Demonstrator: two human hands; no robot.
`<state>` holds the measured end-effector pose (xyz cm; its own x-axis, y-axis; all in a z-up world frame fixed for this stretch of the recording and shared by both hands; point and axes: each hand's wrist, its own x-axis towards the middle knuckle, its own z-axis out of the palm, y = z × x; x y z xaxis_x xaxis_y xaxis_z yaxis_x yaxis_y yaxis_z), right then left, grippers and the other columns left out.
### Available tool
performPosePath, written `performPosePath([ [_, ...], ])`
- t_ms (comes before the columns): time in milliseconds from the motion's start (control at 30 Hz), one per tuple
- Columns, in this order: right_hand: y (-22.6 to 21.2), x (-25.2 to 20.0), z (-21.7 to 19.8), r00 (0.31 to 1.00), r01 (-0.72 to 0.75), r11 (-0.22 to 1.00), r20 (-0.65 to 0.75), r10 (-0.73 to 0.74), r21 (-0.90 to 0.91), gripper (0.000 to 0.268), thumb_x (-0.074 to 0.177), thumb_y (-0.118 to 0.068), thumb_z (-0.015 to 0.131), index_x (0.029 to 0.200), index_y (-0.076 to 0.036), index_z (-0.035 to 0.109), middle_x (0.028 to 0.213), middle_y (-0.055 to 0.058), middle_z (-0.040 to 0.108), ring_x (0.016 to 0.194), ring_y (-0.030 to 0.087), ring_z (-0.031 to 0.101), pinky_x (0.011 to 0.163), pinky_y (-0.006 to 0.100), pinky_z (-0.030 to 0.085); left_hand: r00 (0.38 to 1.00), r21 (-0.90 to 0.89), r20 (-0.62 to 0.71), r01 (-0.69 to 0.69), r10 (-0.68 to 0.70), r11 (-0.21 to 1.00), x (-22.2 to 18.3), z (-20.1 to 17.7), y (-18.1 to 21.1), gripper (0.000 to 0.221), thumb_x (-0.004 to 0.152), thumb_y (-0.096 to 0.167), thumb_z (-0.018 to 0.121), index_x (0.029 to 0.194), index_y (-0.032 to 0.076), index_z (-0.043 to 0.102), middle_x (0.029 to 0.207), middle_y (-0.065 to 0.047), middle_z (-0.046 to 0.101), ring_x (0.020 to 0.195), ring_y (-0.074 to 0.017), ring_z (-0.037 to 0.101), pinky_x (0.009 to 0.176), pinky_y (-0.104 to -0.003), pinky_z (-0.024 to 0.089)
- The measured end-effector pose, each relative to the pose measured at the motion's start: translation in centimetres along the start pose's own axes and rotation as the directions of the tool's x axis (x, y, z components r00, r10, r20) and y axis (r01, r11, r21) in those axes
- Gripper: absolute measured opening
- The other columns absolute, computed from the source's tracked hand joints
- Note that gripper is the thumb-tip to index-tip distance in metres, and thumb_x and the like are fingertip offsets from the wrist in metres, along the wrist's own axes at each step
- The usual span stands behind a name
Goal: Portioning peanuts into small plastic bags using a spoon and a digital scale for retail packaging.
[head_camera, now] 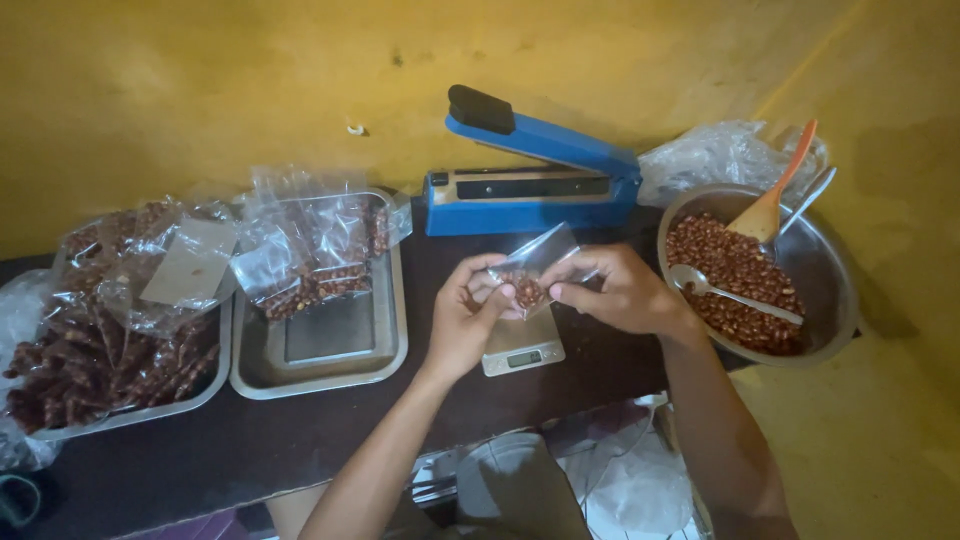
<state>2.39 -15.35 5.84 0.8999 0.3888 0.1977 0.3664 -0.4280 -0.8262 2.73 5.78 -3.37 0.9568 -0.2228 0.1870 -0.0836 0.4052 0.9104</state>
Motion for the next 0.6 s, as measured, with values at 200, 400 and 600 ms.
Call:
performPosePath([
  [200, -1.5, 0.1, -0.7, 0.996, 0.04, 0.993, -0.077, -0.049, -0.115, 0.011, 0.09, -0.014, 0.073, 0.095, -0.012, 0.083, 0.073, 0.004, 0.074, 0.061, 0.013, 0.073, 0.057, 0.028, 0.055, 0.999, 0.106, 0.044, -0.017, 0.012, 0.994, -0.2, 0.1, 0.7, 0.041, 0.095, 0.0, 0.064, 0.135, -0.001, 0.055, 0.098, -0.019, 0.071, 0.083, -0.0247, 0.075, 0.074, -0.041, 0.068],
  [400, -2.3, 0.9, 0.6, 0.997, 0.073, 0.982, -0.001, -0.075, -0.173, 0.01, 0.088, -0.008, 0.073, 0.092, -0.008, 0.082, 0.068, 0.011, 0.073, 0.059, 0.023, 0.07, 0.06, 0.036, 0.054, 0.923, 0.666, 0.089, -0.334, 0.374, 0.666, -0.6, 0.0, 3.2, 0.047, 0.089, -0.001, 0.064, 0.135, 0.002, 0.057, 0.124, -0.018, 0.057, 0.115, -0.0401, 0.064, 0.092, -0.05, 0.059],
  [600, -1.1, 2.0, 2.0, 0.993, -0.021, 0.968, 0.106, 0.049, -0.252, 0.01, 0.086, -0.005, 0.069, 0.087, -0.006, 0.079, 0.065, 0.01, 0.073, 0.057, 0.025, 0.068, 0.063, 0.037, 0.054, 0.892, 0.75, 0.23, -0.417, 0.389, 0.513, -0.6, -1.2, 1.3, 0.046, 0.081, -0.003, 0.058, 0.126, 0.006, 0.066, 0.122, -0.011, 0.061, 0.122, -0.0366, 0.057, 0.105, -0.047, 0.05],
])
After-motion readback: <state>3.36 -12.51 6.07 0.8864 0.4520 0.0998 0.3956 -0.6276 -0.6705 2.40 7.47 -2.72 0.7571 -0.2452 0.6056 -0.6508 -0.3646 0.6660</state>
